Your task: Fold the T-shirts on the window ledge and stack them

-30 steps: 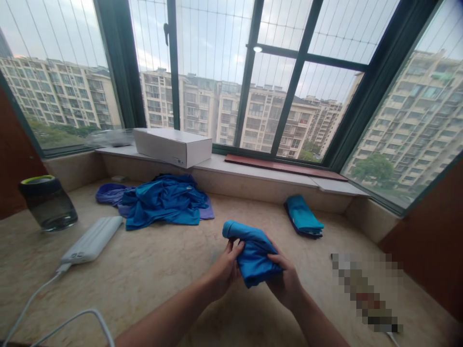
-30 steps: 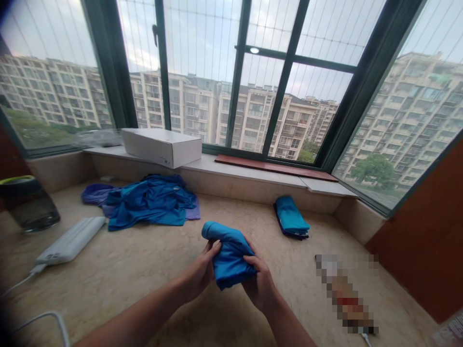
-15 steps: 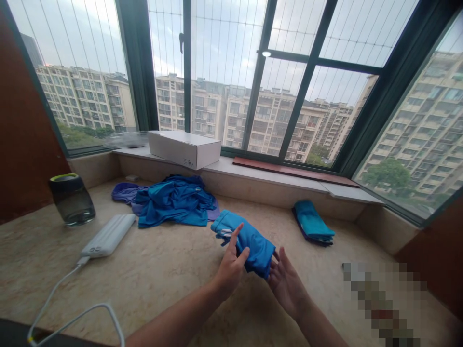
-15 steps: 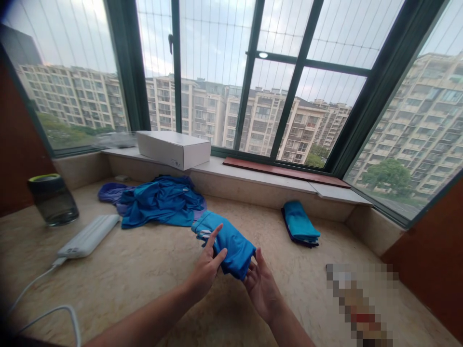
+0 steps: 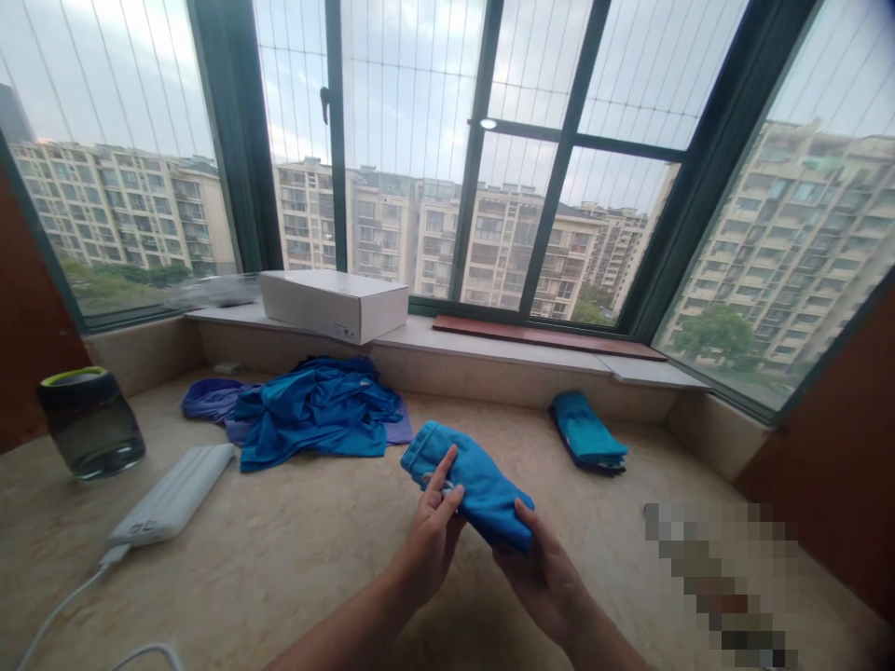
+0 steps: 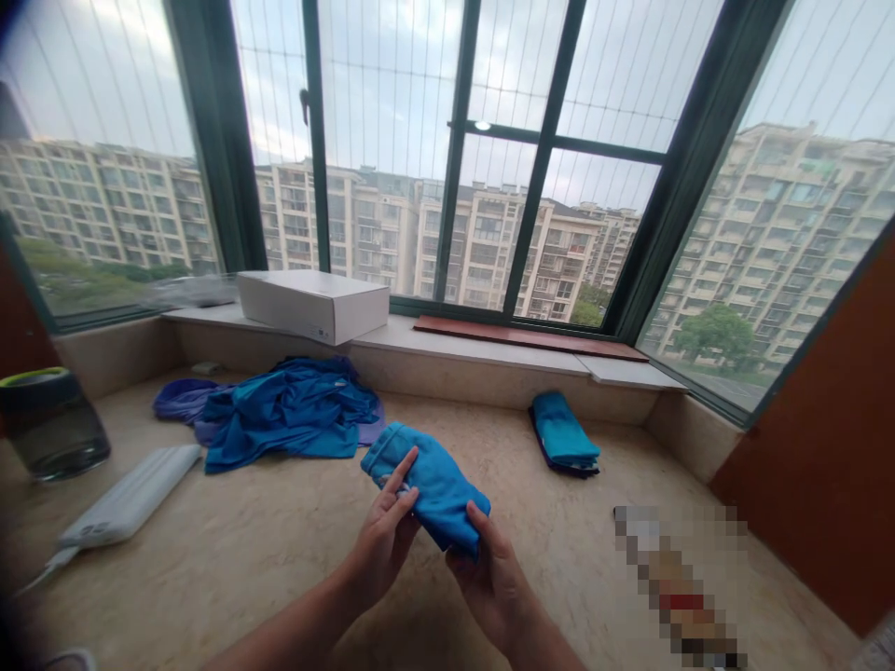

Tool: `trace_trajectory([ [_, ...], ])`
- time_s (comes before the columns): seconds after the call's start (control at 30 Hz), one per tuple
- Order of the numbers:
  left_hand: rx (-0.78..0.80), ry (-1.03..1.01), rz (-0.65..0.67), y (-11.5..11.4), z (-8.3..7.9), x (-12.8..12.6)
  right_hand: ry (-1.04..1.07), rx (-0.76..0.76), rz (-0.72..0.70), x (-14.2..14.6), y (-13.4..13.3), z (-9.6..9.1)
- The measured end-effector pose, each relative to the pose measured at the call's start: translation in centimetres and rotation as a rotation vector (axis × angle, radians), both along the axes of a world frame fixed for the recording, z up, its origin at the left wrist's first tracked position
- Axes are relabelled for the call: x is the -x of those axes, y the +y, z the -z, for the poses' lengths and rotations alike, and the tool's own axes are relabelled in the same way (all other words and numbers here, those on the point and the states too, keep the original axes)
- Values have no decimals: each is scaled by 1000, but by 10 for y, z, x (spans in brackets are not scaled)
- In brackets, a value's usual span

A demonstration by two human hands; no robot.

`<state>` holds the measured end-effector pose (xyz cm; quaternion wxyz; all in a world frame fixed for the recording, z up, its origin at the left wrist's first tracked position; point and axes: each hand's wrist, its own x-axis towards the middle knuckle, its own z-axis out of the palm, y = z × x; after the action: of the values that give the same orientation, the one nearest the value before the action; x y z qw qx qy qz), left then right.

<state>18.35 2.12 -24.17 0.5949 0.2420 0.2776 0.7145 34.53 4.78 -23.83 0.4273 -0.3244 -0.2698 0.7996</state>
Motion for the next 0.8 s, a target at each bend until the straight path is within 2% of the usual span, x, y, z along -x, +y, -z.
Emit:
trace_trajectory([
  [0.23,128,18,163,1,5,0,2,-161,-49,-12,8,-12],
  [0.33,141,-8,230,2,9,0,-55,-143,54,-19,18,-13],
  [0.4,148,-41,270,4,11,0,-85,-100,144,-23,35,-15],
  [0.5,179,-59,287,7,12,1,-89,-109,276,-30,82,-30],
  [0.67,193,-3,301,9,6,5,-119,-277,589,-53,189,-66],
  [0.73,179,14,322,10,3,7,-155,-295,689,-70,219,-69],
  [0.8,154,27,346,10,2,8,-242,-268,777,-88,235,-58],
])
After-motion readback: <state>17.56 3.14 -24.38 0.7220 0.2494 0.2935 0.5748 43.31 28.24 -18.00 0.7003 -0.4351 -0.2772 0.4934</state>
